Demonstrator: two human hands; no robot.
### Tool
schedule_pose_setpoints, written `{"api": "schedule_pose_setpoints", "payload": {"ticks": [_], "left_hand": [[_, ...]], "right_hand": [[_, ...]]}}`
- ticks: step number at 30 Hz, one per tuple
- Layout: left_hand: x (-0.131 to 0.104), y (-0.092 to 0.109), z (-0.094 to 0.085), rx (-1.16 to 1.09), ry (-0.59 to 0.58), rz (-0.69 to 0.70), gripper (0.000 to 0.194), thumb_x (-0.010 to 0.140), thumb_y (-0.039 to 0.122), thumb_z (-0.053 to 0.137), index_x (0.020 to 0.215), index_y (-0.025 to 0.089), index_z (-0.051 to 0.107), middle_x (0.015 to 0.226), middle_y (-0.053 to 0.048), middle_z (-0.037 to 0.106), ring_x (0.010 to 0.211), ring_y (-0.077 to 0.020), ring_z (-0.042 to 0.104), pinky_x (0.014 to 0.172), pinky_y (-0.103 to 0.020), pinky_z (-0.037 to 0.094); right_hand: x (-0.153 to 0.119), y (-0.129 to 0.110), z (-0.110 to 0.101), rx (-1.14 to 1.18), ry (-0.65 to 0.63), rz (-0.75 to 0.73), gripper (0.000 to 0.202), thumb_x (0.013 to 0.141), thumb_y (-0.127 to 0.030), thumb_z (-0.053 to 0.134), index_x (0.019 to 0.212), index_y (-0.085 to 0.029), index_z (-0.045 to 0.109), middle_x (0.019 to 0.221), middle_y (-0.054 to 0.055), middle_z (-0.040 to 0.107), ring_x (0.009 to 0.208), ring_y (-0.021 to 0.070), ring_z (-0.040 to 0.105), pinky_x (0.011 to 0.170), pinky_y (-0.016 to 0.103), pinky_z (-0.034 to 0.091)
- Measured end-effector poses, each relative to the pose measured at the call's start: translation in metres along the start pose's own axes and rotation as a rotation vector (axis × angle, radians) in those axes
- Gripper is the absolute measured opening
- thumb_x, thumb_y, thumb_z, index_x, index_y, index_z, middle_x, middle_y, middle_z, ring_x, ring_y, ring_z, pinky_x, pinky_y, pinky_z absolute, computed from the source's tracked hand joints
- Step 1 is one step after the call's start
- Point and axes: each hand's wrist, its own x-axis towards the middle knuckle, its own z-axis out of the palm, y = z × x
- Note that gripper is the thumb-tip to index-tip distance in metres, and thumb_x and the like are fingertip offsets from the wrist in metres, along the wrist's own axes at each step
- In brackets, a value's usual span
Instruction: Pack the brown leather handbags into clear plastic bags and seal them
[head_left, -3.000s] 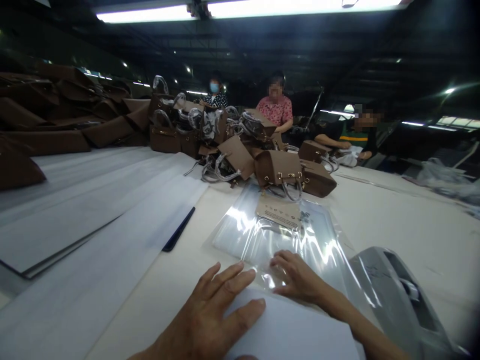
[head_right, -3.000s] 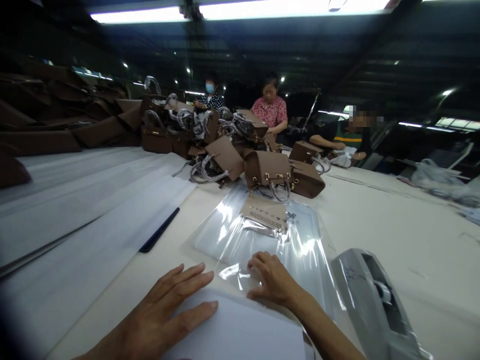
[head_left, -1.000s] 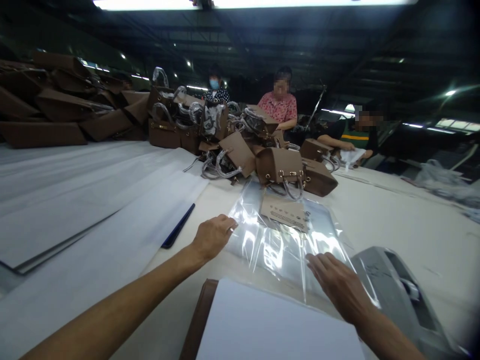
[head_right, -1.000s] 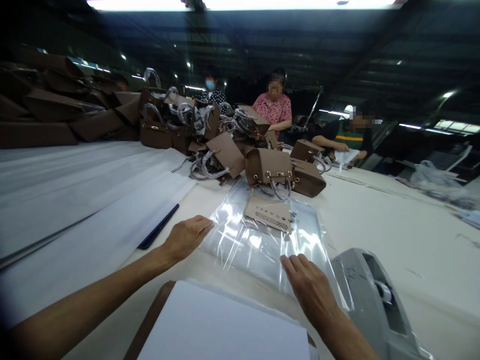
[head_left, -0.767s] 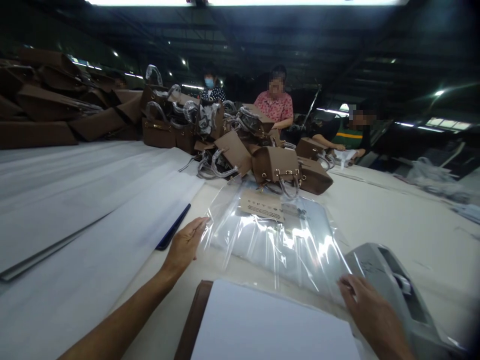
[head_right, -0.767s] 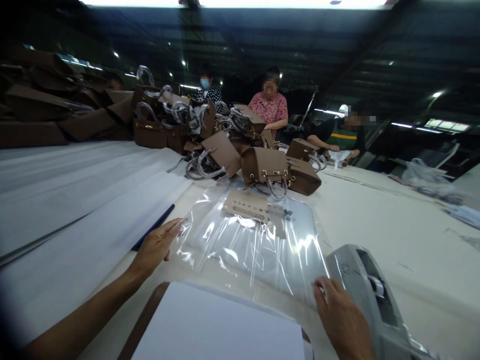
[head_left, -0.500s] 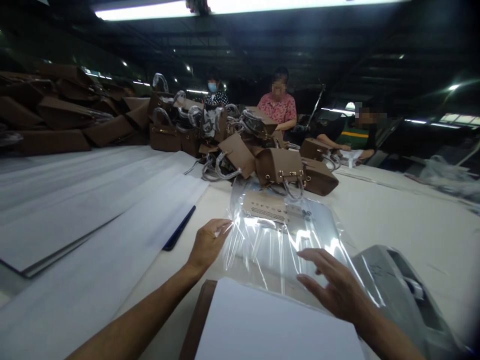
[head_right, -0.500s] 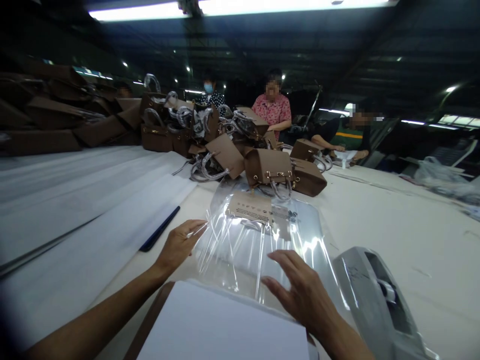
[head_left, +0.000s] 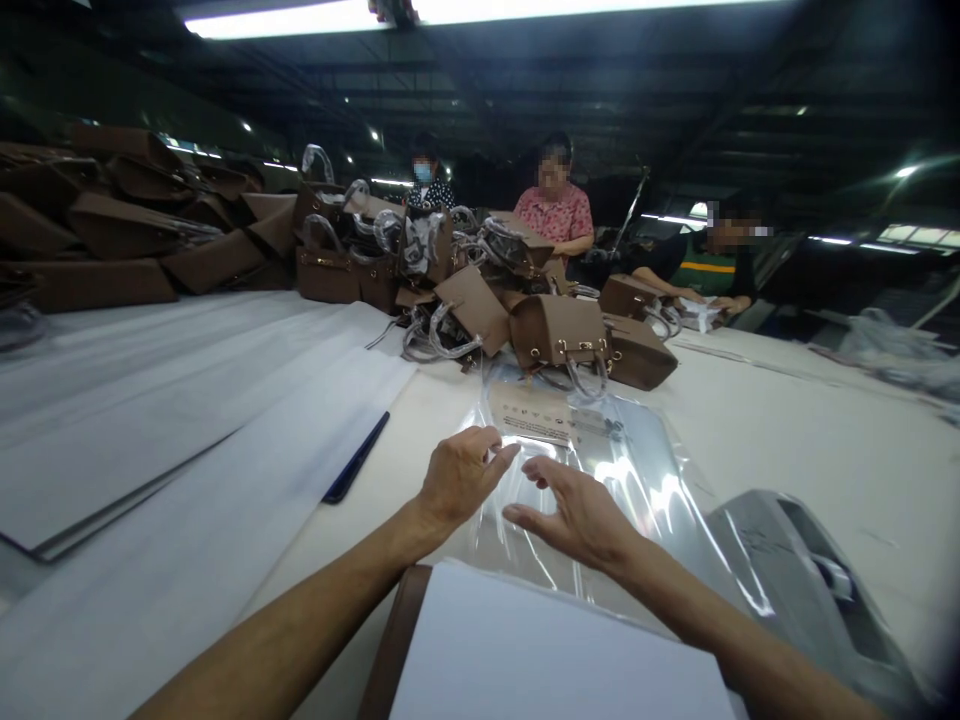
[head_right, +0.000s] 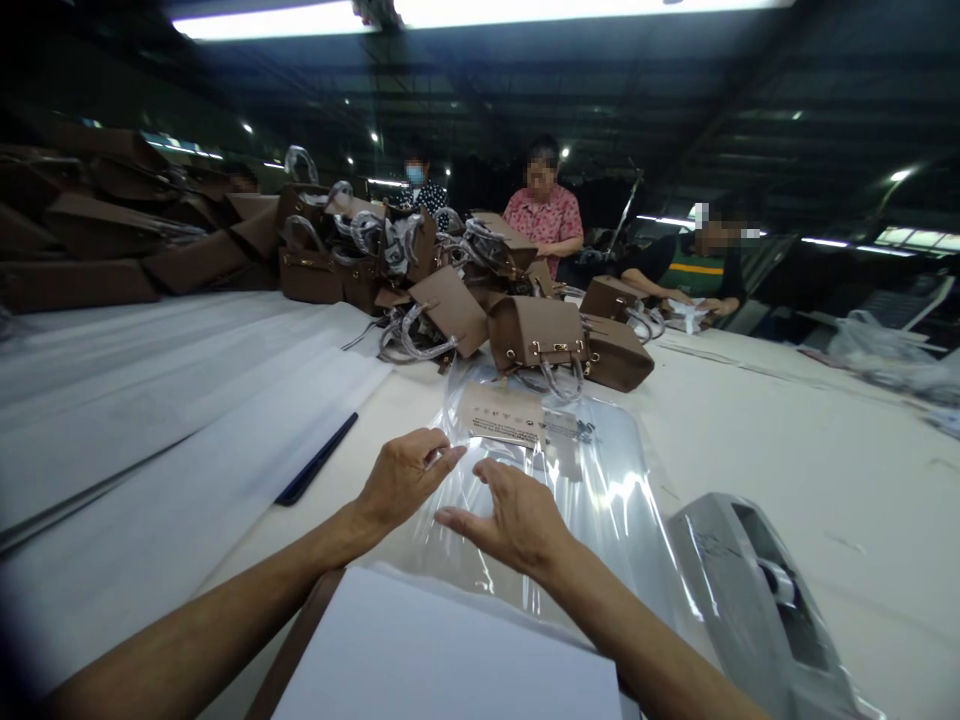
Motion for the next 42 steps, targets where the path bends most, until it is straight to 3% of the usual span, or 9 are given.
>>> {"api": "schedule_pose_setpoints", "payload": {"ticks": [5,9,15,21,25,28,33,39,42], "left_hand": [[0.011,0.003,-0.002,0.010,0.030,0.047,0.033,0.082,0.038,0.050,0.059,0.017,0.041,0.054,0.005,0.040,0.050,-0.0082,0.034,0.052,-0.022,0.028],[0.000,-0.017,-0.023,-0.063,0.169,0.068,0.029,0.084,0.032,0.050,0.060,0.017,0.041,0.056,0.005,0.039,0.052,-0.0077,0.034,0.052,-0.020,0.029],[-0.051,-0.056,-0.038,-0.039,0.190,-0.157,0.024,0.084,0.036,0.048,0.069,0.018,0.045,0.060,0.005,0.042,0.055,-0.0081,0.039,0.055,-0.019,0.033],[-0.030,-0.033,-0.019,0.181,0.033,-0.114,0.036,0.082,0.042,0.048,0.056,0.018,0.040,0.049,0.005,0.038,0.045,-0.0082,0.034,0.049,-0.021,0.025],[0.005,-0.006,-0.009,0.251,0.024,-0.051,0.035,0.080,0.044,0.050,0.056,0.018,0.046,0.048,0.003,0.044,0.045,-0.0105,0.037,0.049,-0.024,0.018],[0.020,0.006,-0.012,0.265,0.042,-0.033,0.037,0.081,0.046,0.048,0.057,0.018,0.047,0.050,0.002,0.045,0.046,-0.0110,0.037,0.050,-0.025,0.018],[0.015,0.000,-0.033,0.144,0.138,-0.065,0.038,0.083,0.042,0.045,0.055,0.017,0.041,0.049,0.005,0.036,0.047,-0.0085,0.030,0.050,-0.022,0.023],[-0.038,-0.044,-0.044,0.020,0.111,-0.196,0.029,0.086,0.035,0.040,0.063,0.018,0.042,0.055,0.005,0.035,0.052,-0.0090,0.035,0.053,-0.020,0.029],[-0.060,-0.059,-0.045,-0.038,0.063,-0.288,0.030,0.088,0.038,0.036,0.068,0.018,0.046,0.064,0.004,0.046,0.062,-0.0104,0.044,0.060,-0.020,0.034]], "right_hand": [[0.012,-0.002,0.008,-0.251,-0.105,0.090,0.019,0.080,-0.036,0.049,0.075,-0.018,0.055,0.074,0.004,0.060,0.067,0.0162,0.055,0.056,0.025,0.034],[-0.013,0.043,0.008,-0.357,-0.108,0.274,0.013,0.076,-0.011,0.042,0.066,-0.017,0.048,0.064,0.005,0.057,0.055,0.0166,0.052,0.047,0.024,0.027],[-0.081,0.095,0.002,-0.329,-0.024,0.387,0.021,0.088,-0.030,0.034,0.078,-0.019,0.048,0.068,0.005,0.058,0.054,0.0179,0.053,0.049,0.028,0.033],[-0.046,0.023,-0.019,0.044,-0.018,0.094,0.048,0.082,-0.061,0.036,0.100,-0.019,0.052,0.096,0.007,0.060,0.077,0.0187,0.057,0.066,0.031,0.043],[0.006,-0.022,-0.028,-0.098,-0.085,0.182,0.061,0.072,-0.073,0.038,0.087,-0.017,0.054,0.082,0.009,0.062,0.070,0.0221,0.057,0.056,0.030,0.039],[0.027,-0.025,-0.017,-0.242,-0.104,0.268,0.046,0.075,-0.061,0.046,0.081,-0.016,0.055,0.075,0.009,0.061,0.063,0.0207,0.056,0.050,0.027,0.033],[0.015,0.008,-0.002,-0.263,-0.114,0.358,0.014,0.077,-0.019,0.046,0.065,-0.017,0.052,0.065,0.005,0.060,0.057,0.0154,0.054,0.047,0.024,0.029],[-0.036,0.071,-0.021,-0.296,0.027,0.513,0.017,0.086,-0.021,0.031,0.080,-0.018,0.047,0.063,0.006,0.057,0.052,0.0158,0.053,0.046,0.024,0.032],[-0.065,0.092,-0.021,-0.011,0.143,0.661,0.014,0.084,-0.028,0.037,0.081,-0.018,0.047,0.072,0.006,0.060,0.058,0.0172,0.059,0.046,0.024,0.039]]}}
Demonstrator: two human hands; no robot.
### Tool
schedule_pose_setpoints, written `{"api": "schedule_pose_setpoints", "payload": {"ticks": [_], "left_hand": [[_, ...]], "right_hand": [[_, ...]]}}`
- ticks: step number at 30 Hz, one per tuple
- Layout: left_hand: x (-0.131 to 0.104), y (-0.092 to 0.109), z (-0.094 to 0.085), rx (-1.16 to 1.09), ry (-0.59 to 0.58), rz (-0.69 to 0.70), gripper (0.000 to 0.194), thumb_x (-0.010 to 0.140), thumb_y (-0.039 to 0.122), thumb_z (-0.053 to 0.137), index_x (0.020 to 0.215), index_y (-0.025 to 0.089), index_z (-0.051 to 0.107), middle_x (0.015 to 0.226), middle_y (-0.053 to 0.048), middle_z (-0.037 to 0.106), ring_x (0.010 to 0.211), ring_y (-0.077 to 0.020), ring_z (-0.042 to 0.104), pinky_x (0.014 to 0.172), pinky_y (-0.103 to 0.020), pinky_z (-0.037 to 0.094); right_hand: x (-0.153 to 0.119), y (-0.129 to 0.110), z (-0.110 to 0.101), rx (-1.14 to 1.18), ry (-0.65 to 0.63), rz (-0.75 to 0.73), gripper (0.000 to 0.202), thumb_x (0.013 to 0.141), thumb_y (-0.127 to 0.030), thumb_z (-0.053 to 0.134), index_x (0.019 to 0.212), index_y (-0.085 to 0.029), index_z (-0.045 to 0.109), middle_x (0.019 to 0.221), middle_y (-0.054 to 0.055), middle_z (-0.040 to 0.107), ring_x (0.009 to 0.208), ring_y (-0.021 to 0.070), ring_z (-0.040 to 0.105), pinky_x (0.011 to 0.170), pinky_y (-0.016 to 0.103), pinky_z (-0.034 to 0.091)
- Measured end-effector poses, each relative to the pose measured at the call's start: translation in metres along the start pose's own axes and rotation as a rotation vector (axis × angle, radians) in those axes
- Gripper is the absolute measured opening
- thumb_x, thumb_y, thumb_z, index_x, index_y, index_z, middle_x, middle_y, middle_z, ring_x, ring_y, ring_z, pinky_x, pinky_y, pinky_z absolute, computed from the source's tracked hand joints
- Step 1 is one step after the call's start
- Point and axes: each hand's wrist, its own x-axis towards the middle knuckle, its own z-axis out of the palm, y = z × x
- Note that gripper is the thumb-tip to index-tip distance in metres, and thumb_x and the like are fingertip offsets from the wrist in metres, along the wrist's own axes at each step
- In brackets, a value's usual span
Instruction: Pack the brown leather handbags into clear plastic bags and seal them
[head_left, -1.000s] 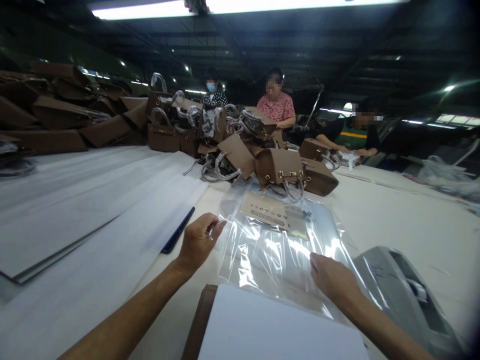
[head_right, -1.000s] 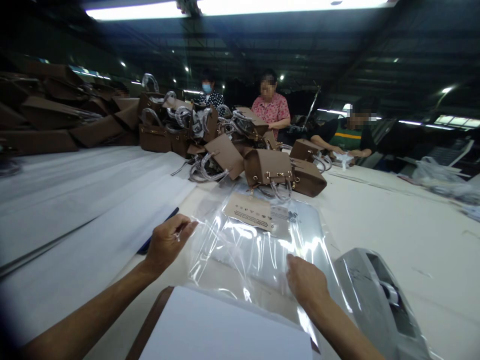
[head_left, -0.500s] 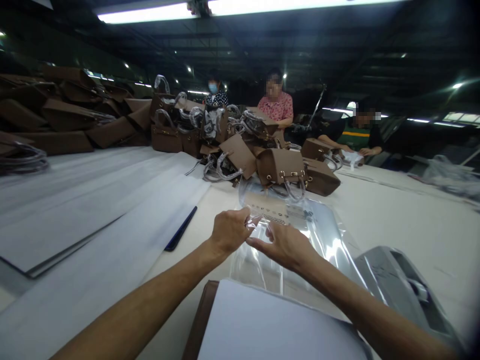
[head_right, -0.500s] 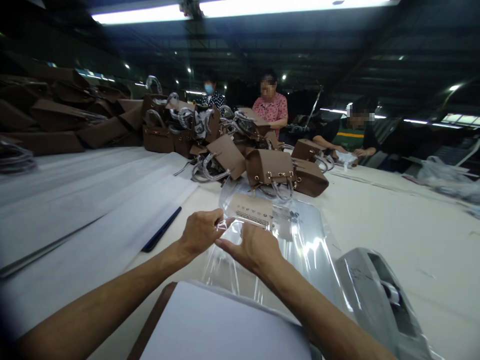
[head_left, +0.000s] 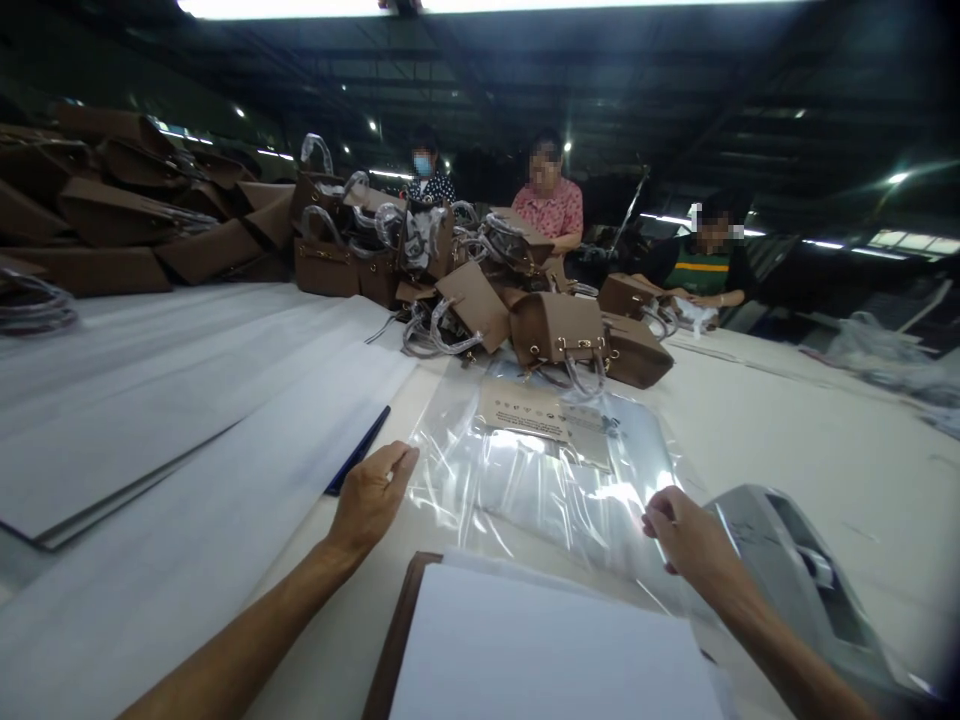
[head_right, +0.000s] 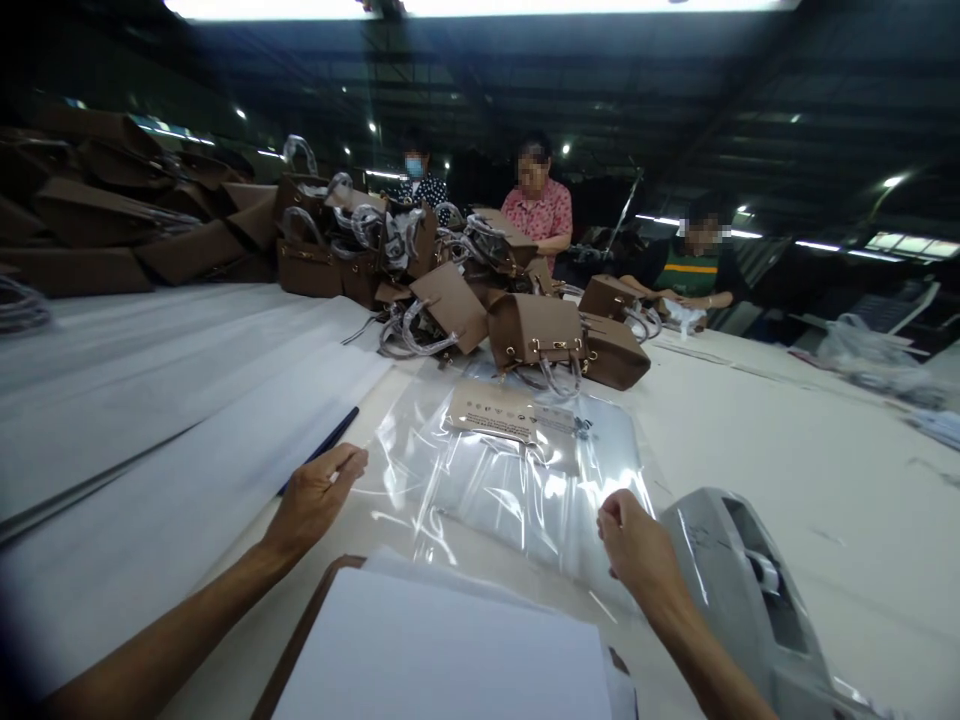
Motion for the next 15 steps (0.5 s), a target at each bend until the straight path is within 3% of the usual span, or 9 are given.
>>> {"api": "schedule_pose_setpoints", "payload": {"ticks": [3,5,8,11,15], "left_hand": [[-0.005,-0.004,-0.002,-0.005,-0.090,-0.097,0.033,0.087,0.043,0.035,0.071,0.019,0.050,0.065,0.004,0.049,0.064,-0.0114,0.047,0.061,-0.020,0.036],[-0.002,0.002,-0.003,0.029,-0.133,-0.135,0.035,0.087,0.044,0.034,0.070,0.019,0.051,0.063,0.004,0.049,0.062,-0.0116,0.048,0.058,-0.020,0.036],[0.008,0.013,-0.004,0.075,-0.169,-0.131,0.037,0.085,0.046,0.035,0.067,0.019,0.053,0.064,0.004,0.054,0.064,-0.0126,0.053,0.061,-0.021,0.039],[0.020,0.020,-0.005,0.128,-0.164,-0.104,0.034,0.083,0.046,0.040,0.068,0.019,0.054,0.080,0.000,0.062,0.077,-0.0154,0.057,0.072,-0.025,0.042],[0.031,0.028,-0.012,0.232,-0.142,-0.071,0.027,0.082,0.039,0.044,0.071,0.018,0.058,0.119,-0.007,0.053,0.108,-0.0227,0.049,0.091,-0.034,0.037]], "right_hand": [[-0.017,0.006,0.001,0.293,0.072,0.057,0.031,0.083,-0.046,0.040,0.091,-0.018,0.048,0.095,0.009,0.061,0.066,0.0185,0.063,0.050,0.026,0.047],[-0.027,-0.005,0.001,0.323,0.061,-0.063,0.042,0.080,-0.054,0.043,0.100,-0.017,0.048,0.106,0.011,0.057,0.078,0.0225,0.063,0.054,0.029,0.050],[-0.033,-0.031,0.002,0.214,-0.058,-0.397,0.051,0.078,-0.056,0.049,0.112,-0.018,0.045,0.117,0.012,0.052,0.102,0.0269,0.053,0.070,0.037,0.052],[-0.029,-0.054,0.003,0.029,-0.147,-0.686,0.060,0.075,-0.056,0.055,0.120,-0.019,0.040,0.123,0.012,0.045,0.107,0.0264,0.049,0.084,0.042,0.047],[-0.022,-0.070,0.008,-0.154,-0.216,-0.799,0.067,0.073,-0.057,0.056,0.122,-0.016,0.037,0.123,0.014,0.043,0.101,0.0256,0.050,0.076,0.041,0.049]]}}
